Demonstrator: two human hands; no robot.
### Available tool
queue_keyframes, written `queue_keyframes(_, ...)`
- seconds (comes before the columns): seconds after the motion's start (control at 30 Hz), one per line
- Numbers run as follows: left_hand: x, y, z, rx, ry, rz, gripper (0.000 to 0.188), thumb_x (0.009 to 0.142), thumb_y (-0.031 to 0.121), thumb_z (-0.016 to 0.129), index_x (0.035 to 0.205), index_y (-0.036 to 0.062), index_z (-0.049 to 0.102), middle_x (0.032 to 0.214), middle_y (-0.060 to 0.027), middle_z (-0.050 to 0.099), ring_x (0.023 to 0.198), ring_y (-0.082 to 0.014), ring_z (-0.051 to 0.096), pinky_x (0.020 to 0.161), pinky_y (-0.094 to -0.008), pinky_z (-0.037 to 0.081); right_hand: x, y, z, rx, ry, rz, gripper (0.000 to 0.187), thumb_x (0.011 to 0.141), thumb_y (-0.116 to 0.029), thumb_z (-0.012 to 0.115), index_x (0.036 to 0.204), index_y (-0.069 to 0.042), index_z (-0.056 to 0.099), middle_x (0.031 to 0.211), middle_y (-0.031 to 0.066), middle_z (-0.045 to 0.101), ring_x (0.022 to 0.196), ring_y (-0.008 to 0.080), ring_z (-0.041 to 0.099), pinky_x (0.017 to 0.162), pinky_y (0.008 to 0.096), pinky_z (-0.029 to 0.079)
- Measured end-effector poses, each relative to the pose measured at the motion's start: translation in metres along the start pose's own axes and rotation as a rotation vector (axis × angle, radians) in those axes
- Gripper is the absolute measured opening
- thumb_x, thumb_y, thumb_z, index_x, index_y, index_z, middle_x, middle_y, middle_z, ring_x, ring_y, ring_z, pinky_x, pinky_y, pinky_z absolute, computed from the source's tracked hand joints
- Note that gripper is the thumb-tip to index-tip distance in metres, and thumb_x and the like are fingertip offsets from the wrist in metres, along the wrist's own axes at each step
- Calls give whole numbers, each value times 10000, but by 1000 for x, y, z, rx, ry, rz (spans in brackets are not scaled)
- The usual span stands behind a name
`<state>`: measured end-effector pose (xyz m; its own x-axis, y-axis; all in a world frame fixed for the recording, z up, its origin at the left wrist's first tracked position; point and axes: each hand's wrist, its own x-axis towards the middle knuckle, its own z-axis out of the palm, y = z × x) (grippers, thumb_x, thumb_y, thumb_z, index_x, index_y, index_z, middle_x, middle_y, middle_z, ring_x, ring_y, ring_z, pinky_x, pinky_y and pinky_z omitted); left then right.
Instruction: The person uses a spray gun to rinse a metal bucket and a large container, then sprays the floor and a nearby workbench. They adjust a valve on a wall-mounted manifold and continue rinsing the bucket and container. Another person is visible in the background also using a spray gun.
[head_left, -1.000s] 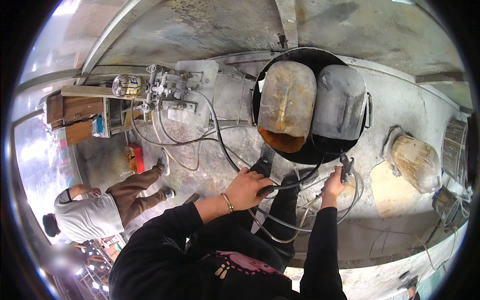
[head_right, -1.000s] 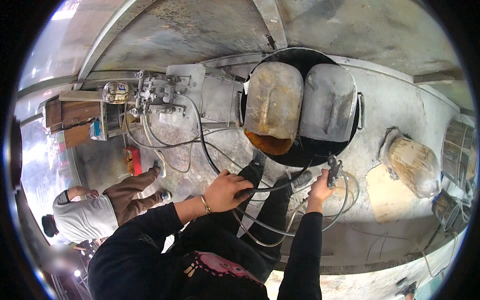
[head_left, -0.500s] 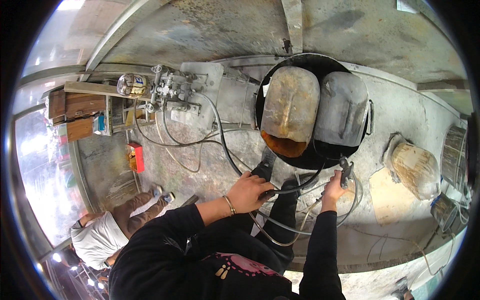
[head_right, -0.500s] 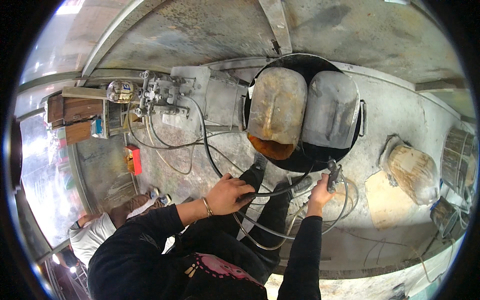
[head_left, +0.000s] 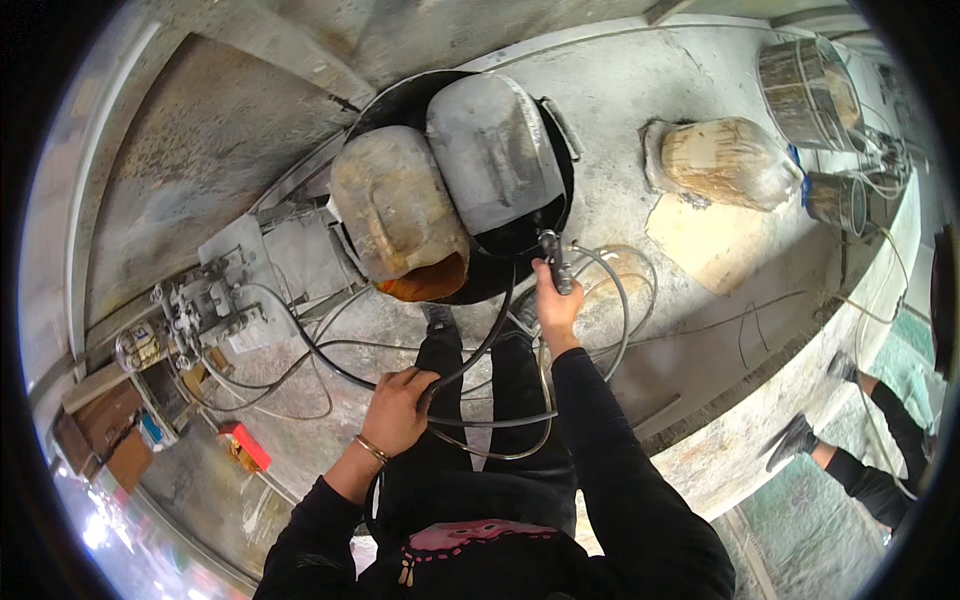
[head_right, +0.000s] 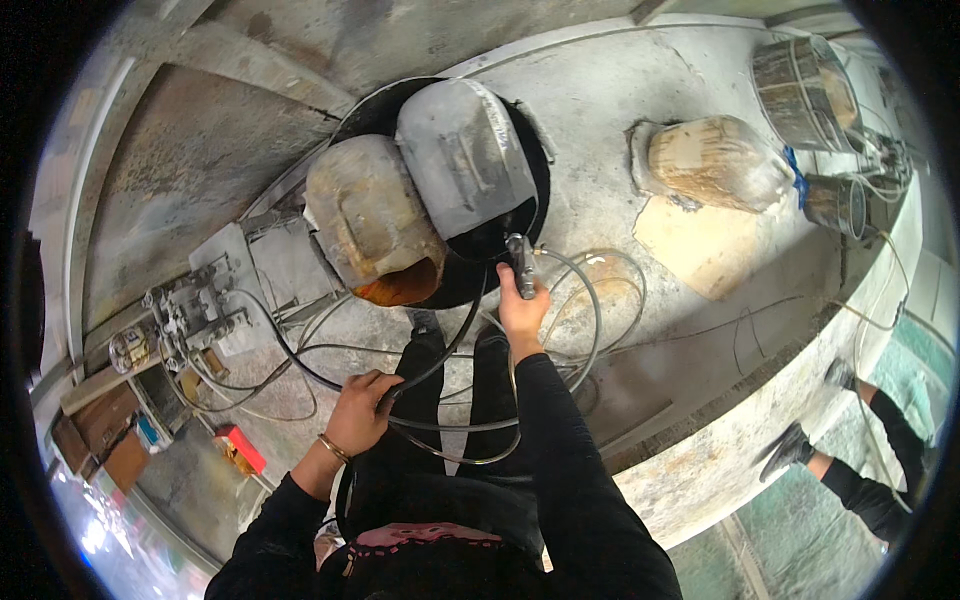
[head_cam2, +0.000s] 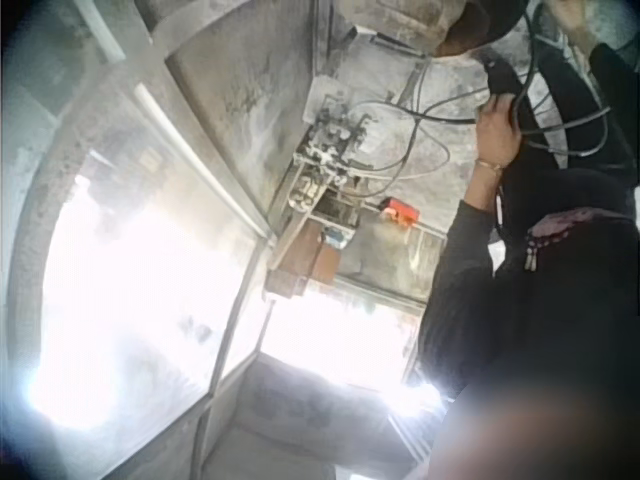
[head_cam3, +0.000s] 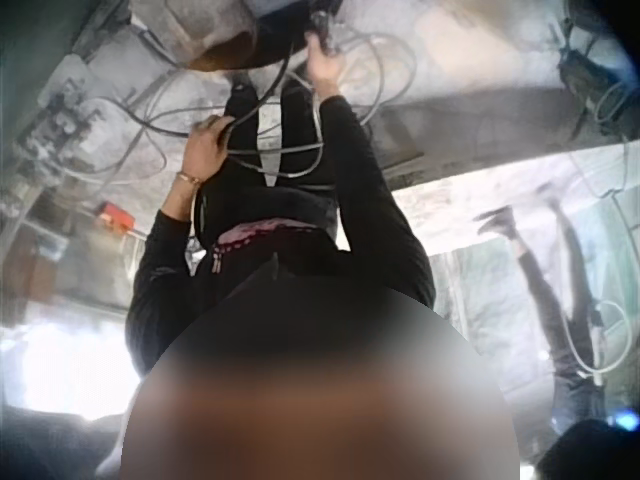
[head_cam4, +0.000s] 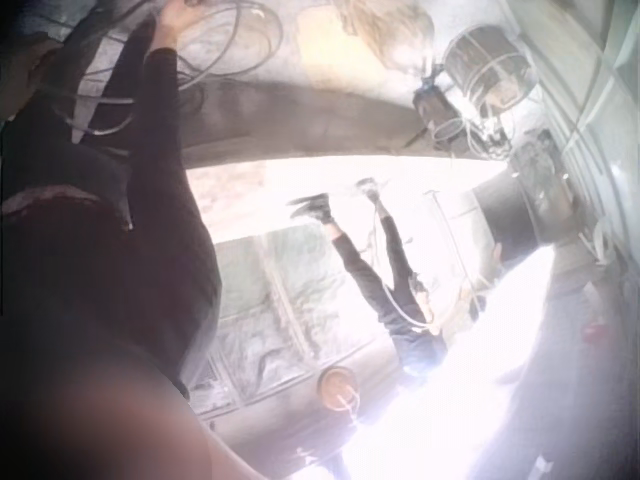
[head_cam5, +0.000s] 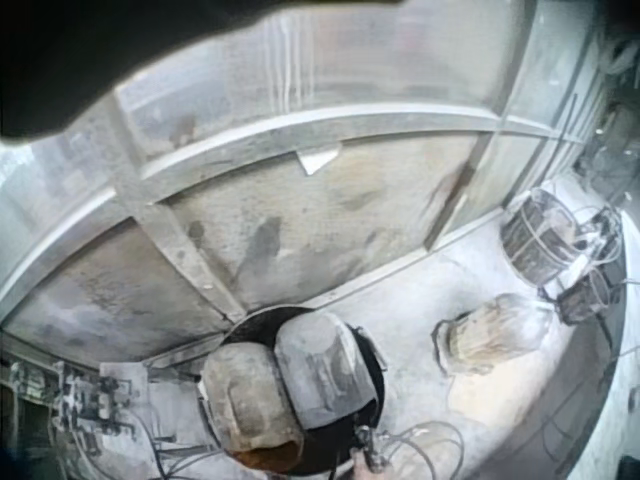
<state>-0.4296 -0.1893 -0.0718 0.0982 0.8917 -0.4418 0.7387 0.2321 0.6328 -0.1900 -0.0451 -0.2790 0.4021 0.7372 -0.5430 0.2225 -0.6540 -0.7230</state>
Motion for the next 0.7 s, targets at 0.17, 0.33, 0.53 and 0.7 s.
queue_keyframes(0.17,7,3,9,-70,-66,-71,350,875,39,690,1221,49,638,1078,-172,698,998,-403,666,894,-476,475,-2,0,-1,-55,122,39,555,796,-385,929,956,101,713,845,92,720,796,165,650,769,345,540)
queue_keyframes(0.33,9,8,7,-36,-38,-84,326,881,25,708,1201,61,655,1041,-153,701,850,-349,642,853,-450,480,-11,-1,-13,-29,41,21,547,821,-376,910,1014,100,722,908,126,742,848,194,673,812,372,551)
queue_keyframes(0.53,17,5,11,-90,8,-100,368,859,51,747,1217,69,663,1091,-160,724,986,-401,686,875,-487,491,-10,-14,1,-90,132,65,522,835,-397,891,1072,51,769,915,157,777,876,241,735,871,413,576)
queue_keyframes(0.7,4,0,15,-54,-34,-87,331,872,105,776,1193,99,695,1114,-155,741,1052,-367,712,924,-471,503,-21,-5,4,257,-21,-182,313,913,-270,797,1072,0,802,823,105,782,769,162,742,745,385,601)
